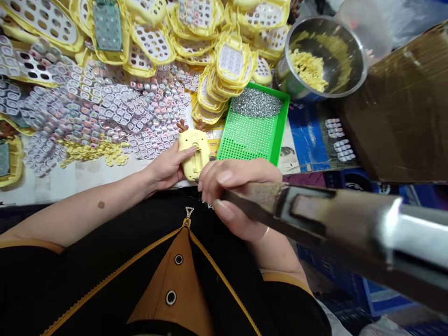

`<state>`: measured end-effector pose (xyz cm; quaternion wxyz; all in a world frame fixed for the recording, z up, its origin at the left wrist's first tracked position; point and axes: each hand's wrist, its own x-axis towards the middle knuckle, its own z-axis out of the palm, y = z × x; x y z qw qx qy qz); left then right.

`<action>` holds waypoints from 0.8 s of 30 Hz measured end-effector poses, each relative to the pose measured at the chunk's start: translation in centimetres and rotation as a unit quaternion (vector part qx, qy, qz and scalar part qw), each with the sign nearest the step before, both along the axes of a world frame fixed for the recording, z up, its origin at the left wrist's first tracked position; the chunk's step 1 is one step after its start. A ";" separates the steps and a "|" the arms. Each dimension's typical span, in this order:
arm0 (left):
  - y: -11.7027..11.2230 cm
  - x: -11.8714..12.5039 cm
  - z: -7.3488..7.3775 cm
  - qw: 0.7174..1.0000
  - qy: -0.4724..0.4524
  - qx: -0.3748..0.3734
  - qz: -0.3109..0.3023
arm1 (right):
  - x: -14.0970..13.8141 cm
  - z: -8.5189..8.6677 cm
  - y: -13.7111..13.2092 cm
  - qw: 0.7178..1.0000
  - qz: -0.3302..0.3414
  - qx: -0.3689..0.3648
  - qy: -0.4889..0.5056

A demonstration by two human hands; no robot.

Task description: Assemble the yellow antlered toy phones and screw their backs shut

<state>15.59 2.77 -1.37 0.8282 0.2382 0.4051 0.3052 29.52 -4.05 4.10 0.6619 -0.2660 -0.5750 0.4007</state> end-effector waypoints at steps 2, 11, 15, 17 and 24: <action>-0.1 0.0 0.0 1.000 0.001 0.004 0.004 | -0.3 -0.5 0.1 1.000 0.010 0.007 -0.005; -0.2 0.2 0.0 1.000 0.009 -0.001 0.016 | -1.3 -1.6 0.9 0.999 0.018 0.037 -0.024; -0.2 0.4 0.2 0.999 0.016 -0.001 0.032 | -1.8 -1.5 1.2 0.997 0.044 0.053 -0.042; -0.2 0.5 0.2 0.999 0.015 -0.003 0.039 | -1.9 -1.5 1.4 0.996 0.055 0.052 -0.048; -0.3 0.4 0.0 0.999 0.012 -0.010 0.033 | -1.7 -1.9 1.4 0.994 0.092 0.047 -0.036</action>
